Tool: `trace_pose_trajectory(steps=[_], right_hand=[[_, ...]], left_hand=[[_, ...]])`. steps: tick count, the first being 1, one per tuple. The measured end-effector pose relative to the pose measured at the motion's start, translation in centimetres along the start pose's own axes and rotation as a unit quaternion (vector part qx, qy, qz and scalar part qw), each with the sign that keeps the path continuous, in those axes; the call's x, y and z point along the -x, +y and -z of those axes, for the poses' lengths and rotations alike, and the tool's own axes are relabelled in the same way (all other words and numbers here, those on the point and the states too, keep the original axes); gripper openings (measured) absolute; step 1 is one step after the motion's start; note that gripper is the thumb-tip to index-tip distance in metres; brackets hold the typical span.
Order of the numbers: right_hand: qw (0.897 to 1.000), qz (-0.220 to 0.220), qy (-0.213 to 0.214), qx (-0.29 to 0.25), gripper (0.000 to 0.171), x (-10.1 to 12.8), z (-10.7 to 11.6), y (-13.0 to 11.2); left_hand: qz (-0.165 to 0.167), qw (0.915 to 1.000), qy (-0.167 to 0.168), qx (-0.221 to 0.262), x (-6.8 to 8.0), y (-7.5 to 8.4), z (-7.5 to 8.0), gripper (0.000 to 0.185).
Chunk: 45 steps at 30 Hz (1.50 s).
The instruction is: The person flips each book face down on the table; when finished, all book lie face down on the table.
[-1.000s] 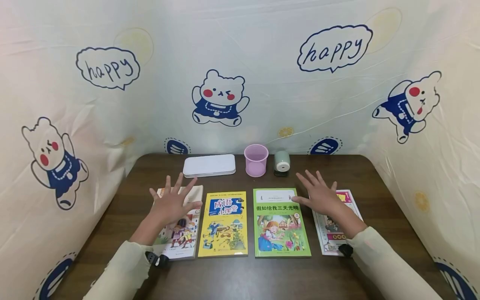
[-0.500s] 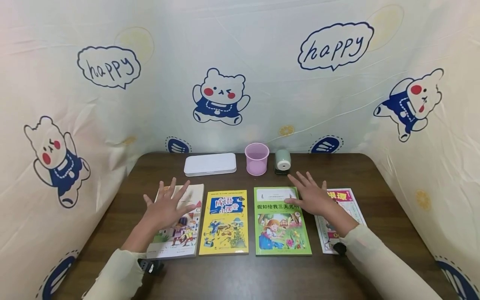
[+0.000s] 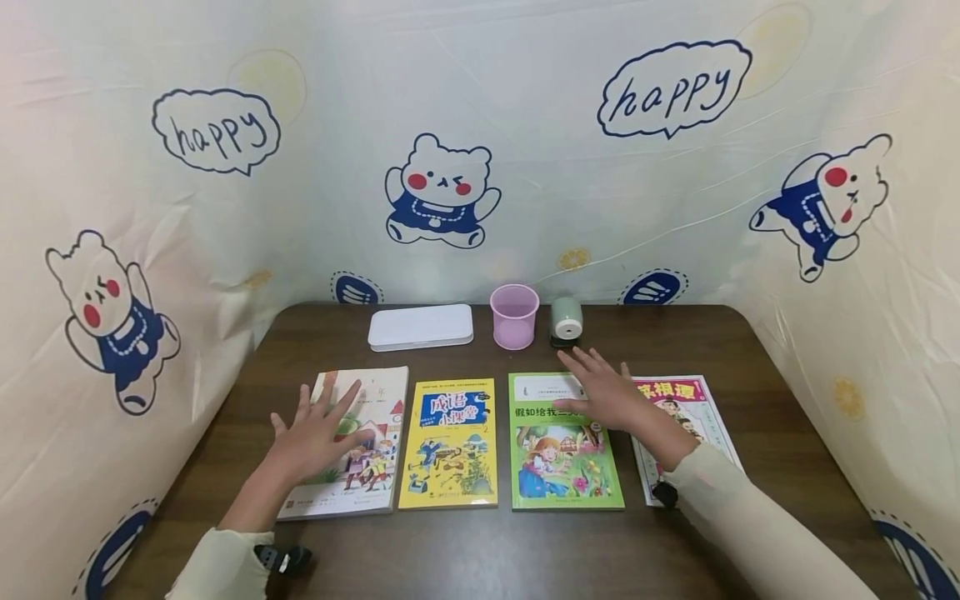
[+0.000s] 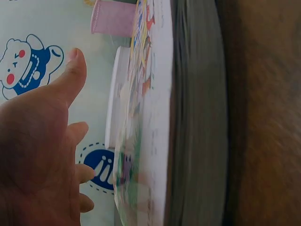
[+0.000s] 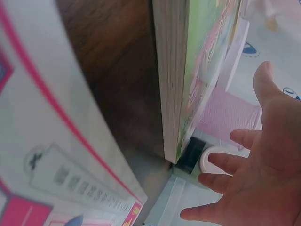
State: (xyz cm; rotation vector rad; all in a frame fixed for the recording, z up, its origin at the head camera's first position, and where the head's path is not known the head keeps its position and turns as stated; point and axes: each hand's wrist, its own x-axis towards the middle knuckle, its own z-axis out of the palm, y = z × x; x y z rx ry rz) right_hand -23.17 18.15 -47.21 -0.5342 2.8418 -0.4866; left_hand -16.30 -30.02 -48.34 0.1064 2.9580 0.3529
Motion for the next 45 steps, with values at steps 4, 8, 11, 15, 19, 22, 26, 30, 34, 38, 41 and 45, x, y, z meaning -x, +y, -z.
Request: trace_pose_trajectory(steps=[4, 8, 11, 15, 19, 22, 26, 30, 34, 38, 41, 45], right_hand=[[1.0, 0.012, -0.003, -0.006, 0.092, -0.3, -0.3, -0.5], [1.0, 0.022, -0.005, -0.009, 0.092, -0.7, -0.4, -1.3], [1.0, 0.027, -0.01, -0.01, 0.092, -1.1, -0.5, -1.8], [0.999, 0.03, -0.014, -0.004, 0.094, -1.7, -0.9, -2.4], [0.999, 0.033, -0.013, 0.0, 0.095, -2.4, -1.3, -3.3], [0.999, 0.037, -0.017, -0.005, 0.094, -2.7, -1.3, -4.2], [0.998, 0.048, -0.029, -0.012, 0.094, -3.3, -1.5, -5.5], [0.997, 0.067, -0.033, -0.011, 0.093, -4.0, -1.8, -6.7], [0.996, 0.08, -0.035, -0.001, 0.093, -4.7, -2.0, -7.8], [0.995, 0.089, -0.037, -0.003, 0.092, -5.4, -2.0, -8.8], [0.995, 0.094, -0.041, -0.007, 0.092, -6.0, -2.1, -9.3], [0.994, 0.102, -0.043, -0.002, 0.091, -7.0, -2.5, -9.9]], left_hand=[[0.008, 0.9999, -0.006, 0.012, 0.9, -0.6, 0.0, 0.1], [0.016, 0.9995, -0.018, 0.019, 1.6, -1.5, -0.3, 0.102], [0.025, 0.9988, -0.029, 0.032, 2.0, -2.0, -0.4, 0.102], [0.03, 0.9976, -0.037, 0.049, 2.7, -2.6, -0.4, 0.103], [0.034, 0.9961, -0.048, 0.065, 3.7, -3.2, -0.2, 0.106], [0.036, 0.9942, -0.057, 0.084, 4.5, -3.7, 0.0, 0.109], [0.031, 0.9904, -0.071, 0.114, 5.3, -4.3, 0.3, 0.113], [0.041, 0.9841, -0.1, 0.141, 5.7, -4.7, 0.5, 0.123], [0.053, 0.9808, -0.123, 0.142, 5.9, -5.0, 0.6, 0.128], [0.049, 0.9785, -0.13, 0.152, 6.3, -5.3, 0.6, 0.129], [0.026, 0.9781, -0.123, 0.166, 6.7, -5.6, 0.4, 0.13], [0.003, 0.9783, -0.111, 0.175, 7.0, -5.9, 0.2, 0.132]])
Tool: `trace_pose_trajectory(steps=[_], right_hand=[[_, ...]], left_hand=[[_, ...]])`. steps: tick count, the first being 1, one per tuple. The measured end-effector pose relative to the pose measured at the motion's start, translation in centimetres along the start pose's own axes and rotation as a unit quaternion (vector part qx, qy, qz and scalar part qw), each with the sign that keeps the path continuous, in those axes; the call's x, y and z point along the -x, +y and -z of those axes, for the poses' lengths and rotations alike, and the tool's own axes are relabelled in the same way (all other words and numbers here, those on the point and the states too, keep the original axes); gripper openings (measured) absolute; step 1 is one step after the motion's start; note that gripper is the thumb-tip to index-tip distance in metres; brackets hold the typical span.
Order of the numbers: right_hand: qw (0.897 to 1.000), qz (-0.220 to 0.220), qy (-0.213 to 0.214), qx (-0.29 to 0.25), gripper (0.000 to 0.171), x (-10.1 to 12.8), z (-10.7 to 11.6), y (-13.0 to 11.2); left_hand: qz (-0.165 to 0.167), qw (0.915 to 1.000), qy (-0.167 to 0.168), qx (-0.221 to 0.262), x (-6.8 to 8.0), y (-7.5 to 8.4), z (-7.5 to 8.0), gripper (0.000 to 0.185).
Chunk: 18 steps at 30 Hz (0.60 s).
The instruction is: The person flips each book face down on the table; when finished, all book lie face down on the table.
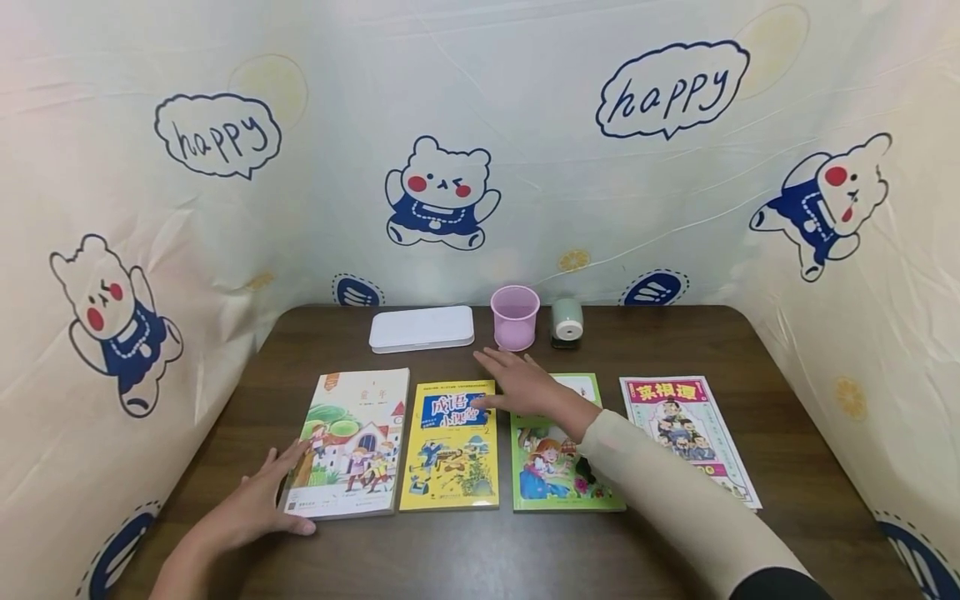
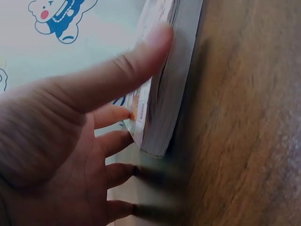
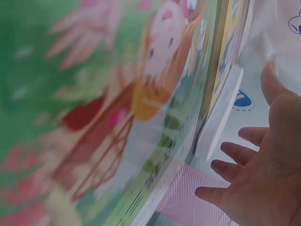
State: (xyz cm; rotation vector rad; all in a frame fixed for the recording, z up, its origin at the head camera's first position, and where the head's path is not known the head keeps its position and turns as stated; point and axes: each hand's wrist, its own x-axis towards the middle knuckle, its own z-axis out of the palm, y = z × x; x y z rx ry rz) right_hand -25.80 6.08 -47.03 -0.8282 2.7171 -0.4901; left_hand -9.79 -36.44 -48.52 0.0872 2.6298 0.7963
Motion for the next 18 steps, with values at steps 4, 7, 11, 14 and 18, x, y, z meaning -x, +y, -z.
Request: trace_pose_trajectory(steps=[4, 7, 11, 14, 18], right_hand=[[1.0, 0.01, -0.004, 0.004, 0.091, -1.4, -0.6, -0.4], [1.0, 0.016, -0.008, 0.005, 0.091, -2.4, -1.1, -0.9], [1.0, 0.021, -0.013, 0.002, 0.09, -3.7, -1.6, -1.8], [1.0, 0.024, -0.016, -0.012, 0.09, -4.7, -1.9, -2.3], [0.999, 0.025, -0.018, -0.028, 0.092, -6.0, -2.4, -2.9]], left_hand=[[-0.002, 1.0, 0.002, 0.007, 0.1, -0.3, 0.0, 0.131], [-0.002, 1.0, 0.001, 0.003, 0.1, -0.4, 0.0, 0.13], [-0.001, 0.9999, 0.002, -0.01, -0.1, -0.5, 0.2, 0.13], [-0.003, 0.9998, 0.001, -0.018, -0.3, -0.7, 0.2, 0.129], [0.003, 0.9997, -0.001, -0.024, -0.4, -0.9, 0.2, 0.13]])
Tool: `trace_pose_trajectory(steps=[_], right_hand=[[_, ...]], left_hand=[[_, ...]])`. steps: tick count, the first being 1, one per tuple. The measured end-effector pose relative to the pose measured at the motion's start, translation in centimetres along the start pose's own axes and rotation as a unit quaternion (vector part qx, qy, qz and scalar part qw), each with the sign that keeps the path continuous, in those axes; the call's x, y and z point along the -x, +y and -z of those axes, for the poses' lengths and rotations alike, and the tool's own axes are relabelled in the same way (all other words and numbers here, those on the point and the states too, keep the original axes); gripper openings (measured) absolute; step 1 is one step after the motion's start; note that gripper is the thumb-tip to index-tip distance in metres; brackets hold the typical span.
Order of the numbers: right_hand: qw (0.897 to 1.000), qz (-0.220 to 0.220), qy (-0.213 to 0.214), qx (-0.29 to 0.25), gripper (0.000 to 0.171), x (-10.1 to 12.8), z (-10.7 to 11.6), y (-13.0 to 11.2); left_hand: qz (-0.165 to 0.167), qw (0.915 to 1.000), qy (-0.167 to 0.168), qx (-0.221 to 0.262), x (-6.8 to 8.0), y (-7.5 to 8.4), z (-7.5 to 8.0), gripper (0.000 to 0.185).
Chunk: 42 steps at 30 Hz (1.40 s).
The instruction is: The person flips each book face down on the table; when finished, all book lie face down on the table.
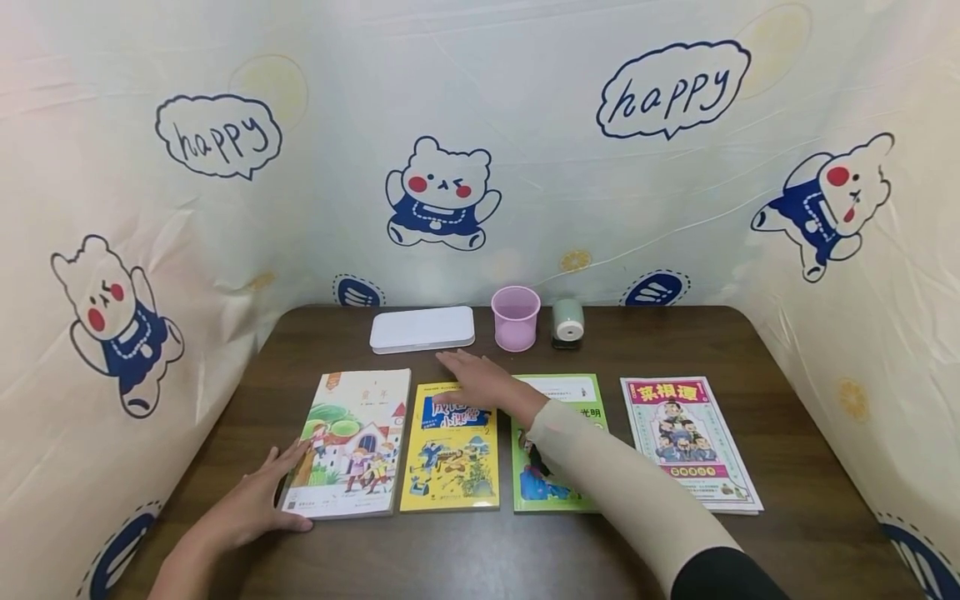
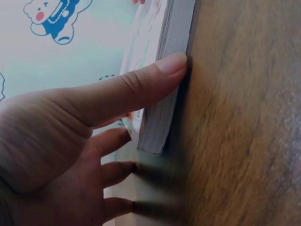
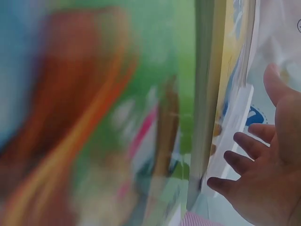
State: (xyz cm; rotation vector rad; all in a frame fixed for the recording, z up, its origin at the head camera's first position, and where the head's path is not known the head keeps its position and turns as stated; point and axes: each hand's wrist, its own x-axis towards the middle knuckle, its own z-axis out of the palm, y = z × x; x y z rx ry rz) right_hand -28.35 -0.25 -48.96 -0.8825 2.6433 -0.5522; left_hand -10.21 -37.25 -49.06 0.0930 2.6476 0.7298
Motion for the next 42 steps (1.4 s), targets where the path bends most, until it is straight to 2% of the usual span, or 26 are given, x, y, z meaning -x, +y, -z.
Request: trace_pose_trajectory(steps=[13, 20, 33, 42], right_hand=[[0.999, 0.014, -0.015, -0.036, 0.091, -3.1, -1.3, -2.8], [0.999, 0.019, -0.012, -0.027, 0.095, -4.1, -2.3, -3.7], [0.999, -0.004, -0.011, -0.033, 0.095, -4.5, -3.1, -4.3], [0.999, -0.007, 0.01, -0.045, 0.09, -4.5, -3.2, -4.6]], left_hand=[[-0.001, 0.9999, 0.011, 0.002, 0.2, 0.0, -0.2, 0.13], [-0.005, 0.9998, 0.018, 0.001, 0.3, 0.2, -0.3, 0.127], [0.005, 0.9997, 0.024, 0.009, 0.5, 0.0, -0.6, 0.129], [0.004, 0.9992, 0.03, 0.026, 0.7, 0.0, -0.6, 0.128]])
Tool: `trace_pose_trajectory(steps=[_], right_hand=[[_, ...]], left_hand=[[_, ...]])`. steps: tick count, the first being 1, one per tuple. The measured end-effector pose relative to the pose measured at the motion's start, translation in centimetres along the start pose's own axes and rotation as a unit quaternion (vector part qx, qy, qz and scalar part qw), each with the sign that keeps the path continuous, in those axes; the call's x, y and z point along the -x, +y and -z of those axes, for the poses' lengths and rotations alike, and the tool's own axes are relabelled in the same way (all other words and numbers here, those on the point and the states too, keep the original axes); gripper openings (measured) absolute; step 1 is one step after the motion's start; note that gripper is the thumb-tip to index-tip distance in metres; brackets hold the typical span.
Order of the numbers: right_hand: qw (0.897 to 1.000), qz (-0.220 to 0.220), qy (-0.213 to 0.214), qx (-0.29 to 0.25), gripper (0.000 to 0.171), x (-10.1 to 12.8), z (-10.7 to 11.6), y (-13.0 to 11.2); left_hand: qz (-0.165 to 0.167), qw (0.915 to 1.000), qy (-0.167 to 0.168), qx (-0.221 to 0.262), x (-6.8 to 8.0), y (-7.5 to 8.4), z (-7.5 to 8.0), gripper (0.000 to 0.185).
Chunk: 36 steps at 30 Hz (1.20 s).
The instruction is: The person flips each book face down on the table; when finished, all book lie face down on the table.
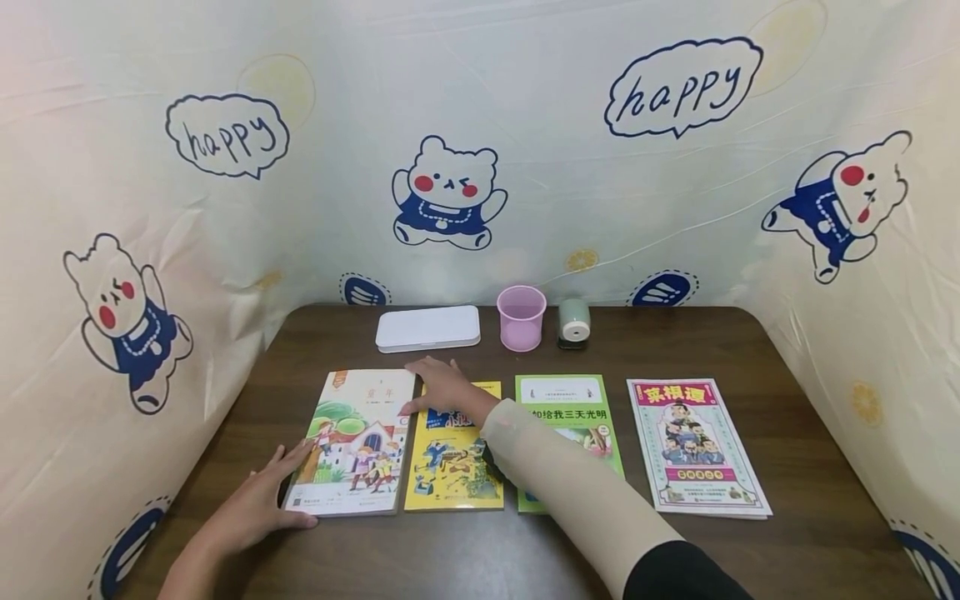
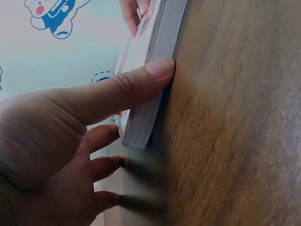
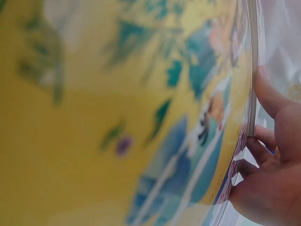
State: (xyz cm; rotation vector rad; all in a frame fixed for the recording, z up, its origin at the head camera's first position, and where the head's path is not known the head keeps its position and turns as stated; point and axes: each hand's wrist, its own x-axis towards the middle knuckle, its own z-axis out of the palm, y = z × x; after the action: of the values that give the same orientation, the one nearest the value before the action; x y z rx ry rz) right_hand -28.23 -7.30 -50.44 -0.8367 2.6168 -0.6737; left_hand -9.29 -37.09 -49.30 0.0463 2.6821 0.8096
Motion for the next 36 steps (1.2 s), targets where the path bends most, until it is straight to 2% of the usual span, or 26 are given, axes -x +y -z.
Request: trace_pose_trajectory(steps=[11, 18, 27, 36], right_hand=[[1.0, -0.017, 0.006, -0.005, 0.085, 0.3, -0.1, -0.7], [1.0, -0.025, 0.007, -0.006, 0.086, -0.1, -0.2, -0.5], [1.0, -0.02, 0.003, -0.008, 0.086, 0.0, 0.1, -0.2], [1.0, -0.017, 0.003, -0.012, 0.086, -0.1, 0.0, 0.2]], left_hand=[[0.009, 0.9999, -0.002, 0.005, 0.3, 0.3, 0.0, 0.125], [-0.005, 0.9994, 0.012, 0.031, 0.8, 0.5, 0.1, 0.122], [0.004, 0.9991, 0.017, 0.04, 1.2, 1.5, 0.9, 0.124], [-0.007, 0.9983, 0.03, 0.05, 1.4, 2.2, 1.1, 0.122]])
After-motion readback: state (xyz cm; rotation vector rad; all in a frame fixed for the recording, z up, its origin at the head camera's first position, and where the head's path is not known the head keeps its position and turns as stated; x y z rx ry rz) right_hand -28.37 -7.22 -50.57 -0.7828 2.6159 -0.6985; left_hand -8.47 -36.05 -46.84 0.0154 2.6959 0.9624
